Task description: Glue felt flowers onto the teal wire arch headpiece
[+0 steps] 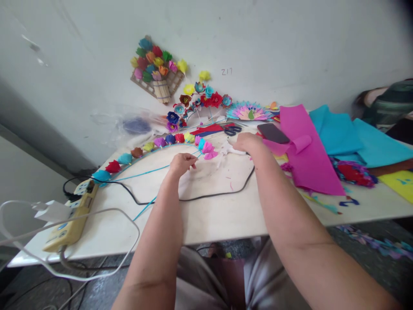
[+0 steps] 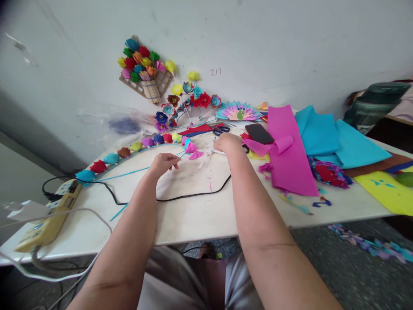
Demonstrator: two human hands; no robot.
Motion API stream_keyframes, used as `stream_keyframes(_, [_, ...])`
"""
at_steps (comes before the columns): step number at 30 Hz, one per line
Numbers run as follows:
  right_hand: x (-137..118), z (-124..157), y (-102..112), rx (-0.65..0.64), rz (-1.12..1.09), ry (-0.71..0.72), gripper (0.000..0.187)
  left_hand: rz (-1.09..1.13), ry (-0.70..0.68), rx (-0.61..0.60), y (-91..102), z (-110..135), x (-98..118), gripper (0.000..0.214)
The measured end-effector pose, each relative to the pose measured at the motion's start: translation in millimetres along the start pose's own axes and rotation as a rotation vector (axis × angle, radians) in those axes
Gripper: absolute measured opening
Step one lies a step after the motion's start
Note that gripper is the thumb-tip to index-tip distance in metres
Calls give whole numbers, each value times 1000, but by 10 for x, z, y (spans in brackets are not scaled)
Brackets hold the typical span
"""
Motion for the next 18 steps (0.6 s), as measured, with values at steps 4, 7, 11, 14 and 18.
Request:
stream_keyframes(4, [-8, 0, -92, -111, 73, -34, 40, -27, 4, 31, 9, 15, 11, 28])
stream_keyframes(7, [-37, 20, -202, -104, 100, -25, 42, -46, 25, 52, 8, 16, 7, 28])
stream_keyframes(11, [-62, 39, -357, 28, 85, 29, 45, -78, 53, 80, 10, 7, -4, 26])
stream_keyframes(14, [-60, 41, -417, 71, 61, 31, 42, -95, 82, 93, 15, 2, -12, 26])
stream_keyframes(18, [-51, 42, -385, 85, 41, 1, 37, -105, 104, 100, 19, 0, -20, 26])
Point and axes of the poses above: each hand's wrist, its own z-axis away from the middle knuckle, its own y-axis out of the back of the hand, x = y × z, the point moved 2 cm from there along -z, towards the middle knuckle, and after that the axes turned 5 degrees about -z, right-handed, at the moved point
